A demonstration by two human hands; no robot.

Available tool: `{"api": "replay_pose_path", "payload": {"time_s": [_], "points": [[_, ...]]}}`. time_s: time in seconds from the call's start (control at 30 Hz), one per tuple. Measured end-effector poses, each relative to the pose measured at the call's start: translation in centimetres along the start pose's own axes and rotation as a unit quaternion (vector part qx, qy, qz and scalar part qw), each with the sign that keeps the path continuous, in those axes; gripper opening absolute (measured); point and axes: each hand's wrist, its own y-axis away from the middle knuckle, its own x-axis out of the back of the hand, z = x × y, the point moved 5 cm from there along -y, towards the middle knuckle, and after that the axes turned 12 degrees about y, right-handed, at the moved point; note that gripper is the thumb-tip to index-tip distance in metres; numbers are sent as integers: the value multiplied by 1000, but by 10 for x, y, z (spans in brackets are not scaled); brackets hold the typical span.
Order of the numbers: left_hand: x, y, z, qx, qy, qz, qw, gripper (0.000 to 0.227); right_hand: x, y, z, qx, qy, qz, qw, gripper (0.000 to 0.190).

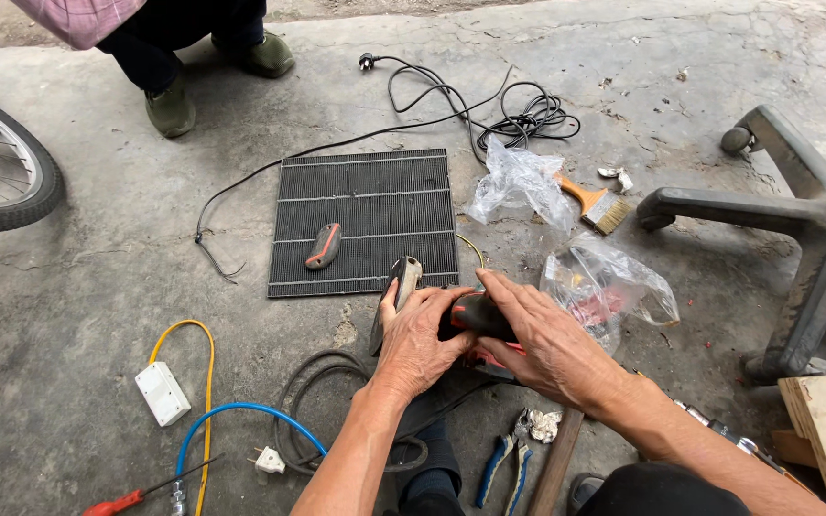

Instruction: The person uses a knife to scrape a small metal piece on a wooden board. They then pick up a red plastic housing and use a power drill to work on it, followed by manually assembling the housing components.

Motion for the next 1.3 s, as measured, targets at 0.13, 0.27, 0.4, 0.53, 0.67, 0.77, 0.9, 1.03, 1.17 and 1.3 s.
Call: {"api": "replay_pose_path", "payload": {"time_s": [0.13,0.27,0.4,0.53,0.67,0.77,0.9,1.03,1.17,1.3], "points": [[-3,-2,-6,-2,-6,0,1000,64,14,-9,0,-39,-72,-82,993,81],[3,5,2,-8,19,8,1000,62,15,-11,4,58,60,-10,996,79],[2,2,-1,-14,44,5,999,65,18,-15,-3,122,59,-1,991,76],[-2,2,-11,-14,61,6,998,67,16,-10,-2,136,47,16,989,77],[6,4,-1,-11,67,8,998,70,13,-15,-2,133,56,16,989,84],[12,3,10,-12,97,14,995,85,13,-16,1,116,49,12,992,88],[9,0,-1,-15,127,21,992,68,12,-12,9,60,-8,-13,998,104],[9,-3,-2,-14,127,10,992,64,-17,2,52,-70,-97,-53,991,111],[7,-2,-3,-19,121,2,992,63,-32,11,66,-102,-128,-65,984,85],[9,0,5,-32,50,-18,998,55,-16,10,51,16,-124,4,992,61]]}}
